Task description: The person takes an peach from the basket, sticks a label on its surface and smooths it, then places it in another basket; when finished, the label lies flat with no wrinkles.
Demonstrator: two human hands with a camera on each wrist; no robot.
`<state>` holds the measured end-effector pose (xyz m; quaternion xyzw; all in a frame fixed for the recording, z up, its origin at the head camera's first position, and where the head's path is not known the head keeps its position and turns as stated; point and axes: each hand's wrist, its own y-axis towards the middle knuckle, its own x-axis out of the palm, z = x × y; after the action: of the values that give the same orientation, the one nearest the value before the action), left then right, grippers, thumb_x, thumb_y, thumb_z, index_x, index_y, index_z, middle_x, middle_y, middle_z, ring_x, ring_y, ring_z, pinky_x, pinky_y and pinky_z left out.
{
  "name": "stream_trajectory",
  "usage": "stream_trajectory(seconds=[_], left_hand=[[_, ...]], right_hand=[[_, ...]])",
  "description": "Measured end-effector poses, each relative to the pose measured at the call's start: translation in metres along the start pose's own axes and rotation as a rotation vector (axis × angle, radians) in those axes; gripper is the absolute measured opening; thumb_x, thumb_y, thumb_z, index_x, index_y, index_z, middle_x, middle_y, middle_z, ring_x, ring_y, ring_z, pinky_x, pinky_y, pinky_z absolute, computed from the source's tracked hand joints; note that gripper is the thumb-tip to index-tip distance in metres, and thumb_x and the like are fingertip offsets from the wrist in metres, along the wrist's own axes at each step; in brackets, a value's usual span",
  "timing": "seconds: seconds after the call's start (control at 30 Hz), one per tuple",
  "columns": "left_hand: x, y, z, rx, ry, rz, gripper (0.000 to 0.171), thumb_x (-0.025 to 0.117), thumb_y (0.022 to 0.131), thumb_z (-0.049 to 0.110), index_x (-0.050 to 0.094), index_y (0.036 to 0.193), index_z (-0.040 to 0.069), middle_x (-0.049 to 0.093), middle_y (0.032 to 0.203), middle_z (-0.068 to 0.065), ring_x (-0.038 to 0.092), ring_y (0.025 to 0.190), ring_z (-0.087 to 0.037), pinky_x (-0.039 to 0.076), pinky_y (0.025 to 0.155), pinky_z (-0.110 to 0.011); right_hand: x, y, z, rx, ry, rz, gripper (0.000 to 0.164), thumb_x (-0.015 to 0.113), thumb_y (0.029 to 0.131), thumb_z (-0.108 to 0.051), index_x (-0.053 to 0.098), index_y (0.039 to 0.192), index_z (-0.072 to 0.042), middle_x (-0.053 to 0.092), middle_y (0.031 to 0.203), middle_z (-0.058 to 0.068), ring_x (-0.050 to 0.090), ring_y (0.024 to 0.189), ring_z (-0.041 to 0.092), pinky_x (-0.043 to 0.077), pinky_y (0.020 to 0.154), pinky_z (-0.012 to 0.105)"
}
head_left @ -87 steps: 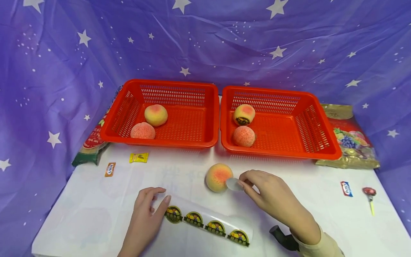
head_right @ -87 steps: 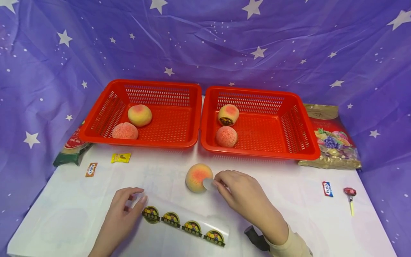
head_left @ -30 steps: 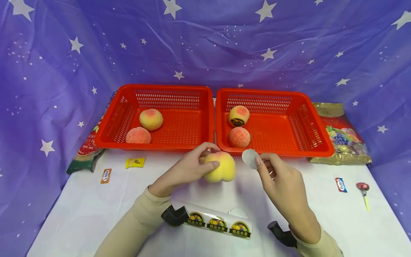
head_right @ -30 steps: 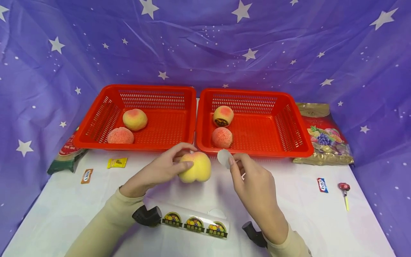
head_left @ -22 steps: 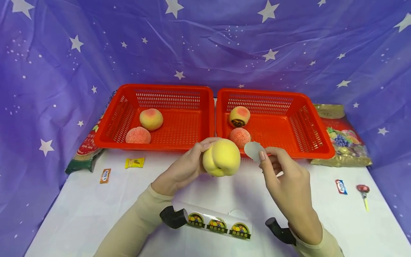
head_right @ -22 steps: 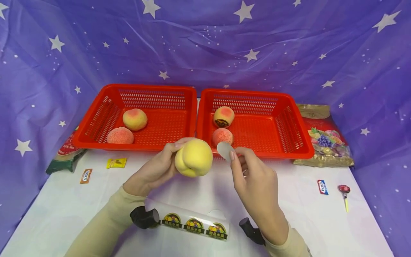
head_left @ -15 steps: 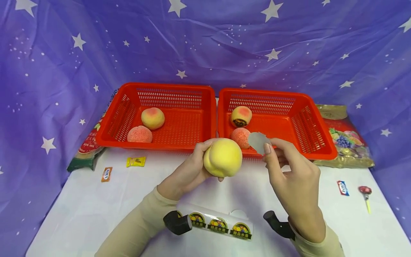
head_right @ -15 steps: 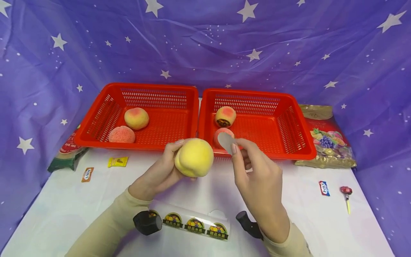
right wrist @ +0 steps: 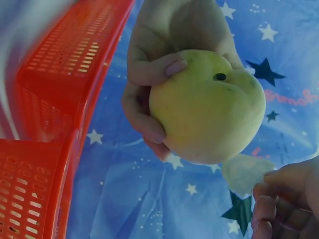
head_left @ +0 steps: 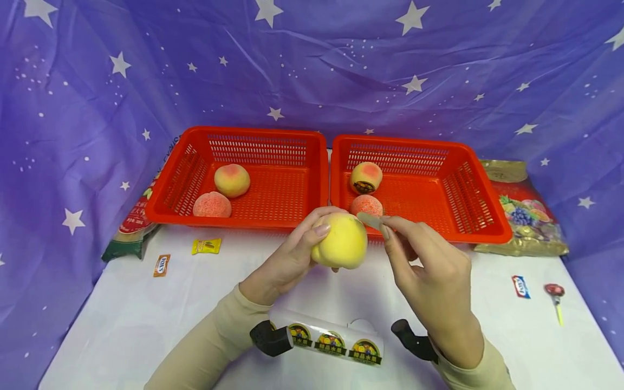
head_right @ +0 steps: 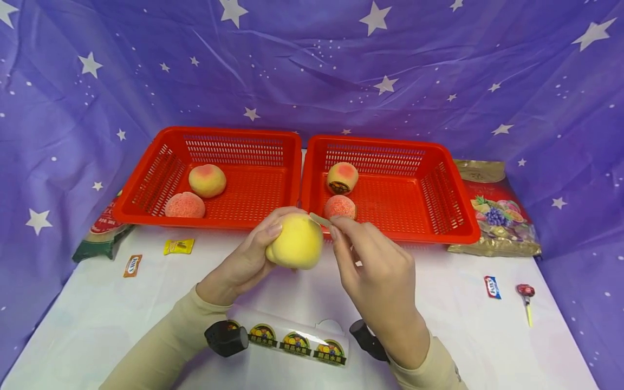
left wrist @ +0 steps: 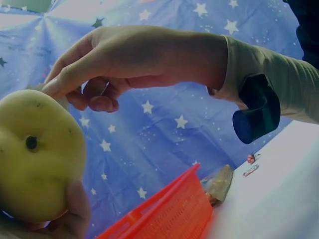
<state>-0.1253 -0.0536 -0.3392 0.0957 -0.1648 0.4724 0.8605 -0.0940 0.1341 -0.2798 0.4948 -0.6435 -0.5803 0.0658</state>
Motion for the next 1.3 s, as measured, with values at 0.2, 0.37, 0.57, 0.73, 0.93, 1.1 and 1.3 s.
stream_trajectory(seconds=[0.2,0.37,0.57,0.73,0.93,1.1,1.3], left_hand=[[-0.002,0.000,0.001,0.061,0.023,0.014,0.040,0.038,0.088,0.029,0.035,0.127,0.017,0.043,0.119,-0.011,0.054,0.081,-0.025,0.048,0.061,-0.034],[-0.003,0.001,0.001,0.114,0.047,0.001,0.040,0.039,0.089,0.024,0.035,0.127,0.014,0.042,0.120,-0.012,0.055,0.080,-0.026,0.050,0.060,-0.039],[-0.005,0.002,0.001,0.152,0.073,-0.001,0.041,0.039,0.088,0.024,0.035,0.128,0.014,0.042,0.121,-0.013,0.055,0.081,-0.026,0.050,0.060,-0.042],[-0.008,0.003,-0.001,0.156,0.090,-0.005,0.042,0.039,0.087,0.025,0.035,0.128,0.015,0.042,0.121,-0.013,0.054,0.083,-0.026,0.050,0.060,-0.043],[-0.009,0.004,-0.001,0.155,0.103,-0.005,0.042,0.039,0.086,0.024,0.036,0.127,0.016,0.042,0.120,-0.011,0.054,0.084,-0.026,0.050,0.061,-0.042],[-0.010,0.004,-0.003,0.146,0.122,-0.004,0.042,0.038,0.085,0.025,0.037,0.126,0.017,0.043,0.121,-0.010,0.055,0.090,-0.027,0.049,0.067,-0.041],[-0.011,0.003,-0.004,0.148,0.148,-0.002,0.044,0.038,0.083,0.028,0.038,0.126,0.017,0.044,0.123,-0.009,0.052,0.098,-0.027,0.045,0.074,-0.038]], right_hand=[[0.002,-0.001,0.000,-0.025,-0.012,-0.018,0.013,0.064,0.078,-0.012,0.068,0.088,-0.005,0.057,0.063,-0.001,0.048,0.053,0.009,0.041,0.054,0.017],[0.005,-0.001,-0.002,-0.076,-0.009,-0.051,0.013,0.062,0.080,-0.013,0.068,0.088,-0.006,0.056,0.063,-0.004,0.048,0.051,0.007,0.040,0.050,0.017],[0.005,-0.002,-0.005,-0.126,0.014,-0.139,0.015,0.062,0.080,-0.014,0.067,0.092,-0.007,0.057,0.064,-0.005,0.047,0.052,0.006,0.039,0.048,0.016],[0.005,-0.001,-0.005,-0.137,-0.004,-0.152,0.015,0.062,0.080,-0.013,0.067,0.093,-0.007,0.058,0.065,-0.005,0.049,0.052,0.006,0.041,0.047,0.017],[0.007,-0.002,-0.004,-0.124,-0.017,-0.093,0.013,0.061,0.080,-0.014,0.068,0.089,-0.007,0.056,0.062,-0.005,0.047,0.050,0.006,0.039,0.046,0.017],[0.009,-0.003,0.001,-0.071,-0.003,-0.031,0.013,0.061,0.080,-0.014,0.068,0.085,-0.004,0.055,0.062,-0.003,0.047,0.051,0.008,0.040,0.050,0.018],[0.012,-0.003,0.004,-0.037,-0.008,0.038,0.011,0.063,0.078,-0.011,0.068,0.085,-0.004,0.053,0.058,-0.002,0.045,0.050,0.008,0.039,0.051,0.017]])
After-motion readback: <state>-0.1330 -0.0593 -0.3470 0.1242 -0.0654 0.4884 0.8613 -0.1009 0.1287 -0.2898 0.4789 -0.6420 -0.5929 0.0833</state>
